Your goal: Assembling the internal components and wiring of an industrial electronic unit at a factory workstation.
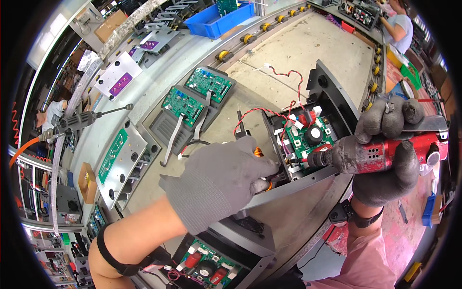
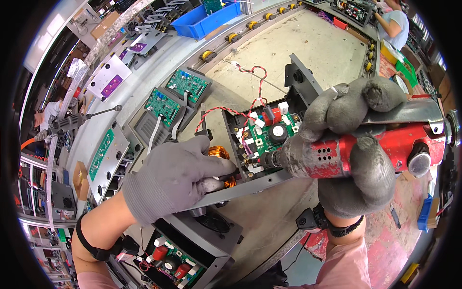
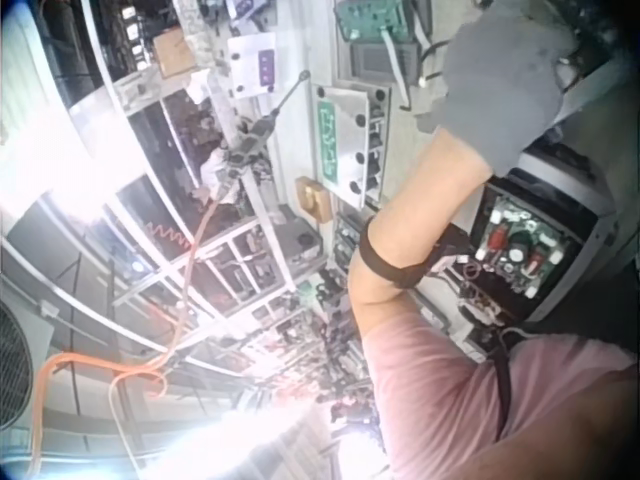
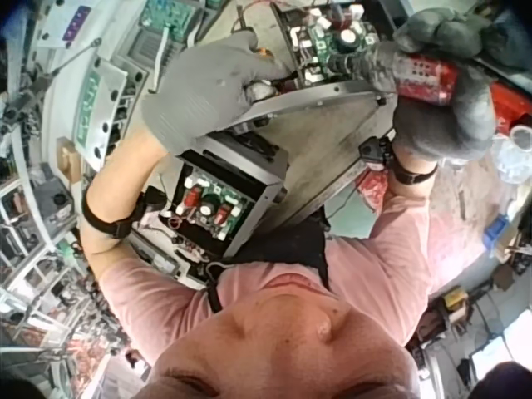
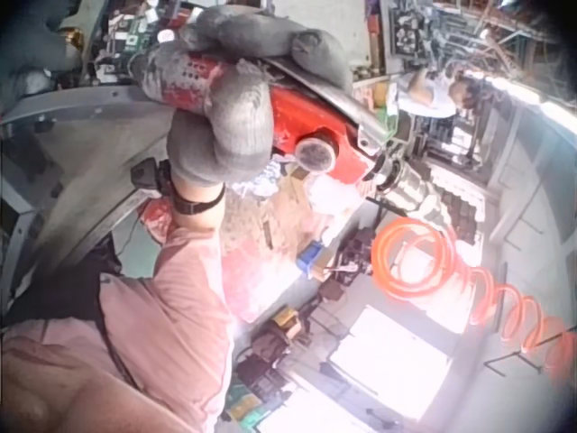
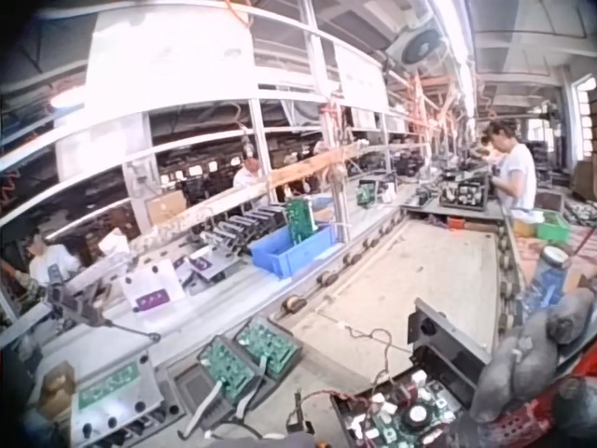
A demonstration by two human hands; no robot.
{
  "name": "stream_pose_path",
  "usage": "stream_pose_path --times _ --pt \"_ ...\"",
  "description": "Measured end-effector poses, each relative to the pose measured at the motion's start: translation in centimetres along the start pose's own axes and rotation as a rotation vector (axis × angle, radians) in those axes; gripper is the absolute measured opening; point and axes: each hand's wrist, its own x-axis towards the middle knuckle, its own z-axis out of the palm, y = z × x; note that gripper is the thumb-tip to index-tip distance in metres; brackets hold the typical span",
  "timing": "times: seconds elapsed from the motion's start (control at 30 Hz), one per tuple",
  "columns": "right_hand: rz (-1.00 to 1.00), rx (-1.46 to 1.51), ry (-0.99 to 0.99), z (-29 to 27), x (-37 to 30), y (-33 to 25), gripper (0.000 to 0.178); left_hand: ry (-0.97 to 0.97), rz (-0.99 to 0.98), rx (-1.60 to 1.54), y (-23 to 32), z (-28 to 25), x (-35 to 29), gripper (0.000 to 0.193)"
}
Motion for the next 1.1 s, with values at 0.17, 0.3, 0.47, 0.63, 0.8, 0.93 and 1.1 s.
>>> stream_pose_path --times 0.17,0.3,0.47,0.63,0.8,0.93,1.1 --pt "0.017 -0.041 0.006 0.0 0.4 0.1 0.042 -0.116 0.040 0.072 0.0 -0.6 -0.1 0.024" --pt "0.066 -0.023 -0.045 0.1 0.9 0.7 0.042 -0.038 0.084 0.257 0.4 -0.3 -0.4 0.025" --pt "0.108 -0.120 0.000 1.4 1.1 0.8 0.041 -0.021 0.088 0.259 0.1 0.2 -0.4 0.030" --pt "0.148 -0.282 -0.073 4.4 1.2 0.5 0.044 0.058 0.122 0.316 0.1 0.7 -0.6 0.027" --pt "0.186 -0.590 -0.119 7.4 1.9 0.4 0.045 0.091 0.121 0.319 0.1 0.7 -0.7 0.025" --pt "0.193 -0.624 -0.155 8.4 2.2 0.4 0.042 0.014 0.062 0.332 0.4 0.4 -0.8 0.024" --pt "0.266 -0.680 -0.164 8.6 2.1 0.5 0.041 -0.011 0.053 0.331 0.4 0.2 -0.7 0.023"
